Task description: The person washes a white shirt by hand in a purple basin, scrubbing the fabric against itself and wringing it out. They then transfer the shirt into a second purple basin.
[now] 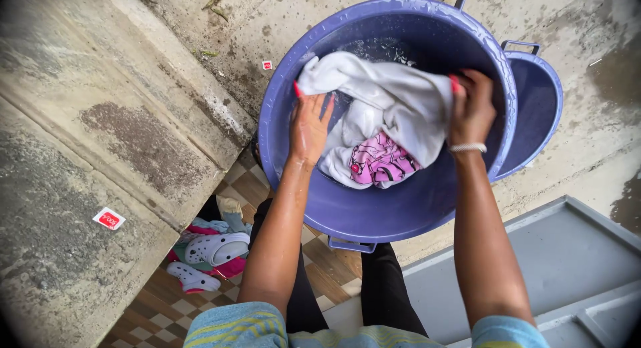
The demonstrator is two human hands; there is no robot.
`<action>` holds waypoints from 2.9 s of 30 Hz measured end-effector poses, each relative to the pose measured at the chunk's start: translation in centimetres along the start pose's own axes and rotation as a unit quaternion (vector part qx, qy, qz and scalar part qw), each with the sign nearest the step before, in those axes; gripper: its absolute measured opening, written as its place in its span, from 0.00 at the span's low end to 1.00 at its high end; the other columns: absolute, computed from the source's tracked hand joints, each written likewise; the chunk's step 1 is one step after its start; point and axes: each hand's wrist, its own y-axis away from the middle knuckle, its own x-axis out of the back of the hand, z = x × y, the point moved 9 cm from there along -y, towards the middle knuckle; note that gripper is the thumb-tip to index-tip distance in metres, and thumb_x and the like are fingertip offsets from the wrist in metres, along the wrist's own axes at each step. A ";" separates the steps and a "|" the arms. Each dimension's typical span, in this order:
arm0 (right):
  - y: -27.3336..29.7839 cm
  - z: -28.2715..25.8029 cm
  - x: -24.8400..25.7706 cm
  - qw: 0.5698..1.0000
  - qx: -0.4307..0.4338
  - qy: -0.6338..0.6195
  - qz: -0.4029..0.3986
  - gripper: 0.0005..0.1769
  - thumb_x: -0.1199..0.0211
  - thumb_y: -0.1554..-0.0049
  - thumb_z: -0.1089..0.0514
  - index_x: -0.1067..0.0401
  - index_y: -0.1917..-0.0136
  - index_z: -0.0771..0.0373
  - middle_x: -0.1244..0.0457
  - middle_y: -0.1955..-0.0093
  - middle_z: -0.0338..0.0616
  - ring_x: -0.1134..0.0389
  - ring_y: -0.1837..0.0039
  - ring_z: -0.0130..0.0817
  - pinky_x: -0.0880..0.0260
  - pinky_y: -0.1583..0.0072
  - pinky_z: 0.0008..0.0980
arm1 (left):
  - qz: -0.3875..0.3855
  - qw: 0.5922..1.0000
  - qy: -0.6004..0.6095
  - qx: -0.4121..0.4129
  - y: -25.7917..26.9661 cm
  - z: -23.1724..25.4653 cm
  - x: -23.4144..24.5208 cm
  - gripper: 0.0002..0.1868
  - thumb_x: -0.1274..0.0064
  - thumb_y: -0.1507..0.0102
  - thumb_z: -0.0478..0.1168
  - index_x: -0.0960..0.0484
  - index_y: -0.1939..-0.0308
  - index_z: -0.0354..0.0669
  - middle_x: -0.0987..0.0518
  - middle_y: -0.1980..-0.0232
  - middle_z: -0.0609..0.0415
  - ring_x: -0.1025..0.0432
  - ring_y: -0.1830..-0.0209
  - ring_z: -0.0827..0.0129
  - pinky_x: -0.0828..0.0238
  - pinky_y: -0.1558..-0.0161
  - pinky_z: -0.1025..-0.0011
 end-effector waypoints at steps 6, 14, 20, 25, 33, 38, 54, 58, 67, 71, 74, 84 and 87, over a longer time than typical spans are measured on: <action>0.3 8.9 -10.2 0.973 -0.028 0.222 -0.055 0.37 0.33 0.37 0.41 0.38 0.32 0.74 0.35 0.39 0.69 0.33 0.39 0.64 0.34 0.38 0.51 | 0.082 0.994 -0.053 0.052 -1.8 -6.0 7.9 0.36 0.52 0.30 0.51 0.46 0.23 0.39 0.37 0.24 0.42 0.44 0.21 0.54 0.46 0.25 0.59; 4.0 1.4 -11.7 0.966 -0.056 0.074 -0.240 0.30 0.32 0.40 0.45 0.32 0.35 0.71 0.34 0.50 0.64 0.31 0.49 0.51 0.32 0.45 0.42 | 0.120 0.975 -0.109 0.154 -2.0 -9.6 6.6 0.31 0.46 0.33 0.53 0.30 0.32 0.39 0.26 0.33 0.48 0.32 0.31 0.63 0.37 0.32 0.68; 6.5 0.6 -7.8 0.923 -0.116 -0.291 -0.225 0.22 0.37 0.35 0.51 0.31 0.36 0.69 0.34 0.44 0.51 0.32 0.44 0.33 0.31 0.41 0.30 | 0.034 0.914 -0.392 0.098 -1.4 -7.4 -0.3 0.22 0.42 0.32 0.52 0.17 0.41 0.41 0.19 0.44 0.53 0.26 0.45 0.71 0.32 0.42 0.71; 6.4 3.1 -6.0 0.944 -0.232 -0.191 -0.133 0.22 0.44 0.33 0.48 0.30 0.34 0.65 0.32 0.44 0.42 0.29 0.41 0.32 0.30 0.38 0.32 | 0.060 0.900 -0.432 -0.005 -1.5 -6.4 -1.7 0.18 0.45 0.26 0.50 0.24 0.46 0.38 0.23 0.52 0.53 0.28 0.50 0.66 0.31 0.47 0.67; 11.4 7.7 -7.7 0.786 -0.369 -0.487 -0.092 0.23 0.46 0.36 0.47 0.34 0.32 0.61 0.32 0.37 0.40 0.31 0.35 0.37 0.33 0.32 0.37 | -0.058 0.966 -0.143 0.206 0.2 -11.4 -2.9 0.37 0.51 0.28 0.59 0.30 0.30 0.28 0.24 0.35 0.43 0.31 0.33 0.60 0.36 0.32 0.63; 4.7 4.8 -3.5 0.968 -0.212 -0.033 -0.129 0.25 0.49 0.31 0.41 0.32 0.34 0.63 0.33 0.40 0.47 0.32 0.39 0.40 0.32 0.35 0.38 | -0.109 0.937 -0.277 0.183 1.5 -6.9 -6.5 0.43 0.57 0.32 0.64 0.38 0.25 0.34 0.24 0.38 0.39 0.24 0.43 0.57 0.28 0.42 0.59; 3.5 -6.3 -9.6 0.774 -0.144 0.056 -0.614 0.23 0.32 0.47 0.50 0.23 0.41 0.60 0.27 0.52 0.45 0.26 0.53 0.34 0.24 0.50 0.36 | -0.168 0.904 -0.345 0.187 2.7 -7.0 -4.8 0.36 0.64 0.26 0.61 0.23 0.38 0.29 0.16 0.49 0.39 0.18 0.54 0.59 0.20 0.51 0.60; 1.5 -8.7 -1.4 0.870 -0.060 0.074 -0.484 0.12 0.30 0.47 0.56 0.20 0.55 0.68 0.32 0.63 0.51 0.32 0.62 0.35 0.34 0.61 0.36 | -0.225 0.913 -0.327 0.090 4.2 -5.7 -9.6 0.25 0.55 0.25 0.55 0.26 0.39 0.35 0.20 0.46 0.46 0.23 0.45 0.63 0.26 0.40 0.62; -2.9 3.3 -1.4 0.966 -0.085 -0.122 -0.210 0.09 0.36 0.30 0.60 0.27 0.39 0.65 0.35 0.49 0.37 0.36 0.50 0.23 0.34 0.47 0.29 | -0.174 0.659 -0.731 0.029 3.8 -3.2 -5.7 0.20 0.38 0.37 0.47 0.18 0.42 0.47 0.17 0.46 0.54 0.22 0.46 0.66 0.31 0.42 0.68; -3.5 8.2 -9.0 0.972 -0.139 -0.037 -0.184 0.12 0.38 0.34 0.56 0.28 0.38 0.60 0.34 0.52 0.38 0.37 0.55 0.29 0.35 0.53 0.37 | -0.109 0.803 -0.585 0.040 1.8 -4.3 0.6 0.23 0.36 0.40 0.44 0.19 0.42 0.43 0.19 0.48 0.51 0.22 0.47 0.64 0.27 0.46 0.71; -3.6 10.0 -12.2 0.991 -0.096 0.023 -0.094 0.16 0.36 0.34 0.51 0.28 0.37 0.61 0.33 0.49 0.46 0.34 0.51 0.43 0.34 0.50 0.43 | -0.062 0.780 -0.621 -0.050 0.2 -4.3 4.1 0.24 0.32 0.43 0.43 0.18 0.46 0.38 0.22 0.50 0.47 0.25 0.49 0.60 0.28 0.46 0.69; -2.8 7.7 -16.4 0.958 -0.083 0.258 -0.099 0.22 0.38 0.33 0.41 0.28 0.36 0.58 0.34 0.40 0.57 0.33 0.39 0.57 0.35 0.38 0.60 | 0.114 0.879 -0.456 -0.075 -3.4 -4.9 9.6 0.18 0.41 0.37 0.40 0.24 0.45 0.41 0.19 0.50 0.52 0.26 0.49 0.69 0.30 0.45 0.73; 0.7 6.7 -20.0 0.882 0.195 0.429 -0.009 0.19 0.34 0.45 0.48 0.26 0.40 0.48 0.32 0.38 0.54 0.30 0.38 0.52 0.35 0.37 0.57 | 0.092 0.951 -0.294 0.012 -4.7 -8.1 7.7 0.18 0.44 0.35 0.40 0.26 0.42 0.46 0.21 0.48 0.58 0.28 0.48 0.71 0.32 0.46 0.72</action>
